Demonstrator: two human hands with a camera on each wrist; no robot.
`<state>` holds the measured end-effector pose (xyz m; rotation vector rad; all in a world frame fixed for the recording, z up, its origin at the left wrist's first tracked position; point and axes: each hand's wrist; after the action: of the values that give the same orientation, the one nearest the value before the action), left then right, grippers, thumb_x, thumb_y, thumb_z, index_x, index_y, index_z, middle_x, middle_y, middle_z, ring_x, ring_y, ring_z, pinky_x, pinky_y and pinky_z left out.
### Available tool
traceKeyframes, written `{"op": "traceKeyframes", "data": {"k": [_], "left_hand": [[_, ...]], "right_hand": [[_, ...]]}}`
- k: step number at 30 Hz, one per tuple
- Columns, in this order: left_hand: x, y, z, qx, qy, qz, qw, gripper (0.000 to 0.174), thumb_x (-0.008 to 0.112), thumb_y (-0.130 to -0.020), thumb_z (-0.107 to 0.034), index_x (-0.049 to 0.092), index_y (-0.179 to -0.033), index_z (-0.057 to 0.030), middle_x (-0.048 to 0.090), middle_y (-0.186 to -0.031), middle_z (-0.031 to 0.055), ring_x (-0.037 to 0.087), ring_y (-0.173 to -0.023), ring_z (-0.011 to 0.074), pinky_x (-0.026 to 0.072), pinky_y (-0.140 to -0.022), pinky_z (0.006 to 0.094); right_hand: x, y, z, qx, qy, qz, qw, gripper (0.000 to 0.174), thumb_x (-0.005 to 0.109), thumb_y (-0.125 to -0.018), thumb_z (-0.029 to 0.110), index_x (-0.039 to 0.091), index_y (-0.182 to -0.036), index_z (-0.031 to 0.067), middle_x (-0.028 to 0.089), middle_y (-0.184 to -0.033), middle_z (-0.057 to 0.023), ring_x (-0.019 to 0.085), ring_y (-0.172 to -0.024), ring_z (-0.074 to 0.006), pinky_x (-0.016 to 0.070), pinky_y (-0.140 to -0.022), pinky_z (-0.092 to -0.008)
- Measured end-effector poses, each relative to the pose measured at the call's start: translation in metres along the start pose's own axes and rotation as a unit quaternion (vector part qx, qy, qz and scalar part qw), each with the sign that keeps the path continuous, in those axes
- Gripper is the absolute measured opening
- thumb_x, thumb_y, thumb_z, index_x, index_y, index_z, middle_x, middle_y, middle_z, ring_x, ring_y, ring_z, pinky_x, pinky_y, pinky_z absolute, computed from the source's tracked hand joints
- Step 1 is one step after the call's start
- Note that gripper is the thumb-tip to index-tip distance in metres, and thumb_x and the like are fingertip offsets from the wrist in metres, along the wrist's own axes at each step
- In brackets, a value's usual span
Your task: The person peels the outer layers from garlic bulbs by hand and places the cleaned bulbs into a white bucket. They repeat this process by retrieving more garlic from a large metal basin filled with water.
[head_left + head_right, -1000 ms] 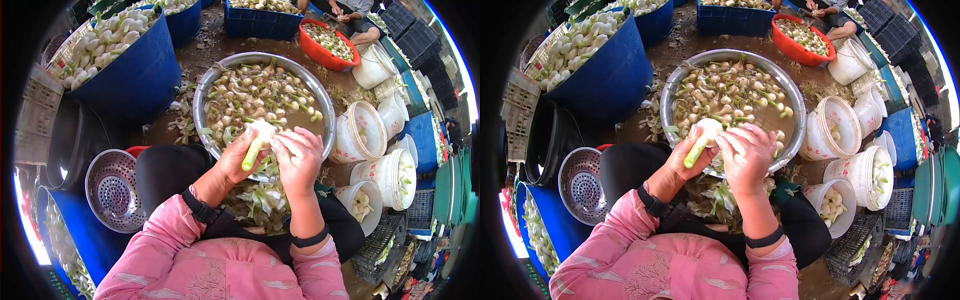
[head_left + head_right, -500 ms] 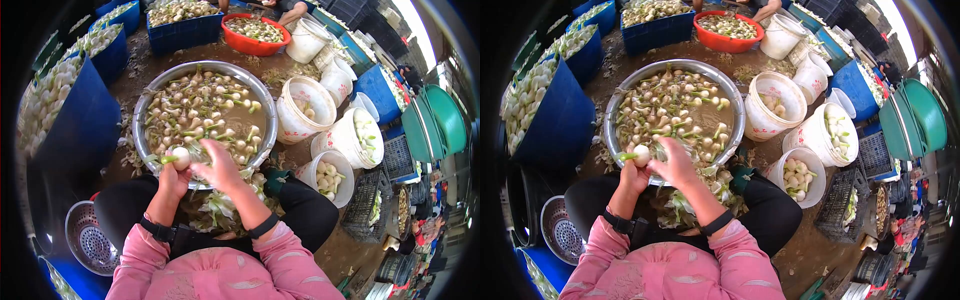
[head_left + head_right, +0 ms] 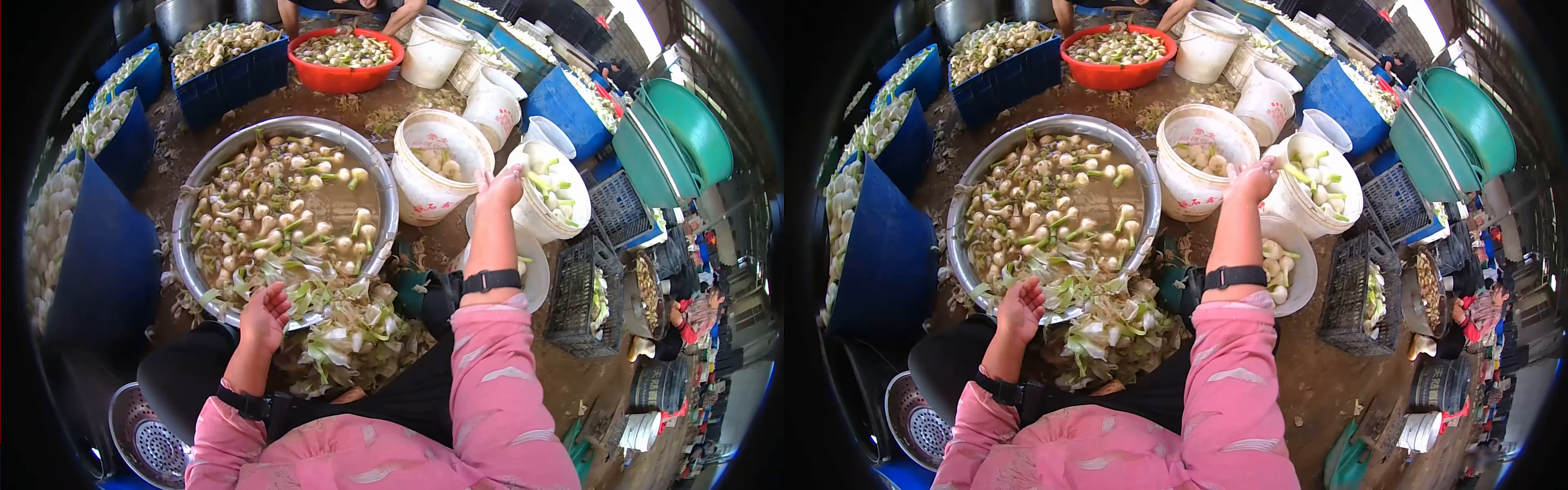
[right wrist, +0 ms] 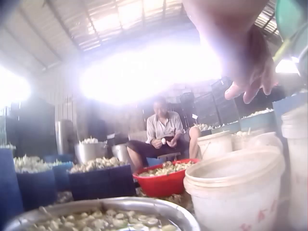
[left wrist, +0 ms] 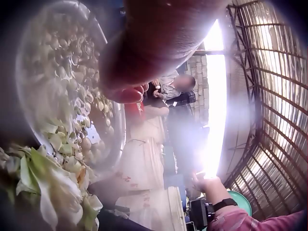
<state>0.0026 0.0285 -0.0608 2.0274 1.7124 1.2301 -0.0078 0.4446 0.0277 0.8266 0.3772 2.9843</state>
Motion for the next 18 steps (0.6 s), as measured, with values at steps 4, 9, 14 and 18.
{"op": "traceKeyframes", "data": {"k": [4,9,14,18], "left_hand": [[0.010,-0.009,0.007,-0.001,-0.008,0.006,1.000,0.027,0.042,-0.080,-0.027,0.056,-0.092,-0.0075,0.053,-0.072,-0.0013,0.050,-0.065,0.0110,0.0376,-0.054,0.0234],[0.006,-0.005,0.011,0.016,-0.030,0.004,0.999,0.019,0.045,-0.081,-0.020,0.055,-0.091,-0.0057,0.052,-0.072,-0.0006,0.049,-0.060,0.0085,0.0371,-0.049,0.0198],[0.002,-0.004,0.013,-0.003,-0.105,0.007,0.994,0.020,0.044,-0.084,-0.021,0.053,-0.094,-0.0056,0.052,-0.077,-0.0006,0.049,-0.068,0.0078,0.0384,-0.057,0.0186],[0.004,-0.015,0.013,-0.014,-0.164,0.036,0.986,0.023,0.045,-0.084,-0.022,0.052,-0.094,-0.0032,0.053,-0.080,0.0029,0.050,-0.070,0.0096,0.0396,-0.058,0.0202]], "right_hand": [[-0.025,0.039,-0.067,0.123,0.323,0.324,0.881,0.016,0.042,-0.080,0.012,0.050,-0.090,0.0016,0.052,-0.058,-0.0103,0.044,-0.036,-0.0164,0.0312,-0.029,-0.0260],[-0.074,0.157,-0.159,-0.072,0.675,0.505,0.533,0.037,0.050,-0.075,0.041,0.062,-0.081,0.0055,0.060,-0.075,-0.0145,0.056,-0.073,-0.0275,0.0422,-0.067,-0.0355],[-0.077,0.134,-0.218,-0.172,0.696,0.495,0.490,0.033,0.048,-0.076,0.035,0.060,-0.086,0.0059,0.055,-0.094,-0.0176,0.054,-0.084,-0.0313,0.0425,-0.073,-0.0389],[-0.042,0.074,-0.254,-0.112,0.795,0.305,0.512,0.034,0.049,-0.076,0.028,0.053,-0.098,0.0029,0.052,-0.101,-0.0205,0.052,-0.092,-0.0322,0.0421,-0.078,-0.0380]]}}
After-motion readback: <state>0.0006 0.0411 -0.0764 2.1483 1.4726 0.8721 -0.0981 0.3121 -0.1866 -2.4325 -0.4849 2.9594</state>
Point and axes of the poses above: each hand's wrist, its own y-axis away from the middle knuckle, its own x-axis out of the palm, z = x × y
